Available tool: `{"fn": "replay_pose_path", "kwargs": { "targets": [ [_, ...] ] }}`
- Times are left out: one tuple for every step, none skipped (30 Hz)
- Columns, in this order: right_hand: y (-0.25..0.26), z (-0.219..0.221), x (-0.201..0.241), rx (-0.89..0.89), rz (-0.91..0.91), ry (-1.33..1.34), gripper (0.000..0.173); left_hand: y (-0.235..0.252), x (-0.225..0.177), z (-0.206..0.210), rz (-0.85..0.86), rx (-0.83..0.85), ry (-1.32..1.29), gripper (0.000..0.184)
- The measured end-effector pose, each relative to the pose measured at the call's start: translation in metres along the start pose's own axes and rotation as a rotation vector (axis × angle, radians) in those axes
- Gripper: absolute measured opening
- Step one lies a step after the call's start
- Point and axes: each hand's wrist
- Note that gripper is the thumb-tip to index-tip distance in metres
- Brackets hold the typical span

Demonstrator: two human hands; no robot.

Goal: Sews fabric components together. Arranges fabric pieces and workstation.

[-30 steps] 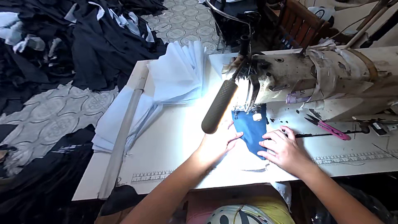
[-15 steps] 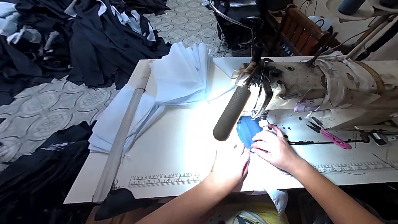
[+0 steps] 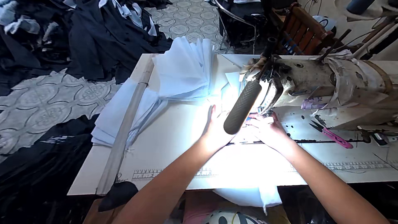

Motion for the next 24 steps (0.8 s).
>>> {"fn": "replay_pose_path", "kwargs": {
  "targets": [
    [0.000,0.001,-0.002,-0.016,0.018,-0.010,0.029,0.005,0.004,0.001,-0.012,-0.004,-0.005,0.037],
    [-0.002,0.003,-0.005,-0.051,0.021,-0.022,0.029,0.008,0.008,0.004,-0.017,-0.027,0.013,0.036],
    [-0.007,0.002,-0.007,-0.081,0.020,-0.035,0.030,0.011,0.010,0.007,-0.014,-0.048,0.026,0.036],
    [-0.013,0.000,-0.008,-0.118,0.025,-0.034,0.031,0.011,0.011,0.009,0.006,-0.059,0.035,0.034],
    [-0.020,-0.003,-0.008,-0.152,0.046,-0.013,0.032,0.009,0.008,0.008,0.033,-0.039,0.020,0.031],
    [-0.029,-0.006,-0.009,-0.188,0.075,0.033,0.032,0.004,0.003,0.005,0.072,0.011,-0.018,0.031],
    [-0.038,-0.006,-0.012,-0.266,0.090,0.128,0.031,-0.002,-0.001,0.005,0.137,0.062,-0.048,0.033],
    [-0.049,-0.004,-0.014,-0.353,0.106,0.291,0.031,-0.007,-0.008,0.004,0.213,0.112,-0.101,0.035],
    [-0.060,-0.003,-0.015,-0.407,0.131,0.524,0.035,-0.010,-0.016,0.004,0.303,0.138,-0.147,0.037],
    [-0.073,-0.001,-0.014,-0.430,0.160,0.809,0.045,-0.011,-0.023,0.006,0.378,0.147,-0.179,0.036],
    [-0.085,0.001,-0.011,-0.427,0.209,1.076,0.065,-0.011,-0.027,0.008,0.434,0.141,-0.214,0.033],
    [-0.097,0.002,-0.007,-0.389,0.233,1.277,0.085,-0.010,-0.030,0.009,0.467,0.128,-0.271,0.029],
    [-0.108,0.006,-0.001,-0.327,0.224,1.408,0.098,-0.010,-0.031,0.010,0.466,0.093,-0.347,0.028],
    [-0.117,0.011,0.008,-0.249,0.196,1.473,0.101,-0.010,-0.030,0.011,0.417,0.018,-0.426,0.029],
    [-0.125,0.013,0.019,-0.160,0.184,1.446,0.097,-0.011,-0.030,0.010,0.294,-0.060,-0.532,0.029],
    [-0.130,0.012,0.030,-0.115,0.209,1.306,0.088,-0.012,-0.029,0.004,0.103,-0.086,-0.662,0.027],
    [-0.132,0.007,0.042,-0.157,0.255,1.047,0.072,-0.012,-0.028,-0.005,-0.079,-0.090,-0.777,0.029],
    [-0.131,-0.002,0.048,-0.278,0.262,0.713,0.052,-0.013,-0.026,-0.013,-0.174,-0.135,-0.884,0.028],
    [-0.129,-0.013,0.046,-0.462,0.223,0.372,0.036,-0.013,-0.023,-0.016,-0.153,-0.222,-0.996,0.022],
    [-0.128,-0.029,0.038,-0.646,0.165,0.080,0.026,-0.012,-0.016,-0.015,-0.047,-0.287,-1.097,0.019],
    [-0.130,-0.047,0.028,-0.777,0.114,-0.111,0.017,-0.013,-0.010,-0.014,0.042,-0.281,-1.170,0.020],
    [-0.135,-0.060,0.020,-0.852,0.066,-0.245,0.011,-0.014,-0.007,-0.016,0.076,-0.231,-1.183,0.019],
    [-0.139,-0.065,0.014,-0.878,0.024,-0.336,0.011,-0.016,-0.007,-0.019,0.074,-0.154,-1.134,0.017],
    [-0.145,-0.059,0.010,-0.852,0.001,-0.374,0.015,-0.018,-0.008,-0.022,0.053,-0.068,-1.025,0.017]
  ]
}}
Point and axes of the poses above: each hand's wrist, its own y-axis towards the middle knuckle, its own z-axis out of the palm, x = y × z, and after that the axes turned 7 degrees about -y, right-handed
